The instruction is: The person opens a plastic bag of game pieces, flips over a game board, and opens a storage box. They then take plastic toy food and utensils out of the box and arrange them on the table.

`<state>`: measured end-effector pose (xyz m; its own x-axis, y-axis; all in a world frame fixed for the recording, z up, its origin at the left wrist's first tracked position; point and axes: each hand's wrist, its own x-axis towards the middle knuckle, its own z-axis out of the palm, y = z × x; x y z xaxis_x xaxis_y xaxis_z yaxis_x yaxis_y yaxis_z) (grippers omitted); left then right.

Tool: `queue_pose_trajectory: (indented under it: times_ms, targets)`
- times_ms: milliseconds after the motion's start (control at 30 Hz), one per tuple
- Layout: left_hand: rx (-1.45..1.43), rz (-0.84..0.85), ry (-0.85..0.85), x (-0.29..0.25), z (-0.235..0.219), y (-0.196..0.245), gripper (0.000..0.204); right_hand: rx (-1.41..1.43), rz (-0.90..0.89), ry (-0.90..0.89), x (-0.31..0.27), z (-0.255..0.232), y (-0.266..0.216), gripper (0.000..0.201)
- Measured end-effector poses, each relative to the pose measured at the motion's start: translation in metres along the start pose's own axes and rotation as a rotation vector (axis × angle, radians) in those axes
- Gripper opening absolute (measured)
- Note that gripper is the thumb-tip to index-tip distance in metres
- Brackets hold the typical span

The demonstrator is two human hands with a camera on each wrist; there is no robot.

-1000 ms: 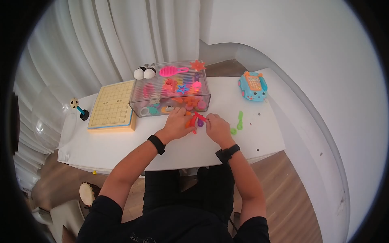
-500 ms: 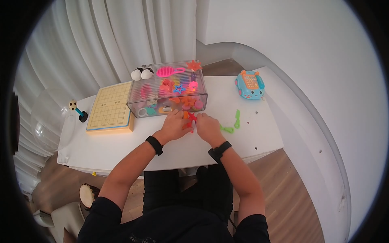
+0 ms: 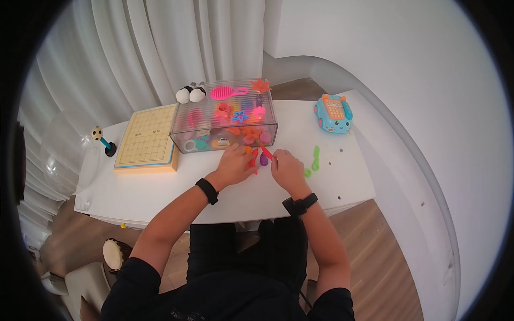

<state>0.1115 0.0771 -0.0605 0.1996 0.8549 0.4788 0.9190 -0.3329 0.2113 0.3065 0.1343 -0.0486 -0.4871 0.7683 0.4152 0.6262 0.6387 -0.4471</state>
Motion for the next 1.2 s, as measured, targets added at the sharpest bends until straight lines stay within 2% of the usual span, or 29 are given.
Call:
queue_pose_trajectory:
  times_ms: [167, 233, 567, 633, 700, 867, 933, 967, 1033, 1067, 1133, 1167, 1200]
  targets:
    - [-0.061, -0.025, 0.086, 0.013, 0.004, 0.011, 0.029, -0.016, 0.034, -0.004, -0.004, 0.008, 0.010, 0.010]
    - [-0.019, -0.087, -0.043, 0.018, 0.005, 0.015, 0.030, -0.017, 0.036, 0.004, -0.006, 0.012, 0.010, 0.010]
    - [0.025, -0.091, -0.053, 0.016, 0.017, 0.014, 0.031, -0.027, 0.092, 0.002, -0.015, 0.014, 0.013, 0.013]
    - [-0.007, -0.079, -0.013, 0.013, 0.013, 0.013, 0.031, 0.000, 0.117, 0.020, -0.014, 0.009, 0.013, 0.013]
    - [-0.013, -0.080, 0.022, 0.011, 0.007, 0.011, 0.030, -0.010, 0.228, 0.000, -0.012, 0.001, 0.012, 0.014]
    - [-0.091, -0.113, 0.097, -0.001, -0.014, -0.010, 0.025, -0.042, 0.248, 0.003, -0.016, 0.008, 0.014, 0.016]
    - [-0.140, -0.115, 0.226, -0.010, -0.018, -0.025, 0.024, -0.026, 0.243, 0.006, -0.017, 0.014, 0.012, 0.017]
    - [-0.140, -0.114, 0.223, -0.014, -0.020, -0.030, 0.024, -0.020, 0.234, 0.000, -0.017, 0.018, 0.011, 0.017]
    - [-0.186, -0.330, 0.115, -0.021, -0.023, -0.039, 0.026, -0.011, 0.226, -0.007, -0.017, 0.024, 0.010, 0.017]
    - [-0.184, -0.330, 0.114, -0.024, -0.024, -0.042, 0.026, -0.012, 0.221, -0.030, -0.016, 0.027, 0.009, 0.017]
    - [-0.204, -0.473, 0.029, -0.029, -0.024, -0.047, 0.034, -0.012, 0.211, -0.054, -0.015, 0.032, 0.006, 0.017]
    - [-0.203, -0.475, 0.029, -0.030, -0.024, -0.048, 0.034, -0.005, 0.202, -0.048, -0.015, 0.035, 0.006, 0.017]
    - [-0.232, -0.577, -0.048, -0.030, -0.023, -0.049, 0.040, 0.002, 0.193, -0.042, -0.015, 0.037, 0.005, 0.018]
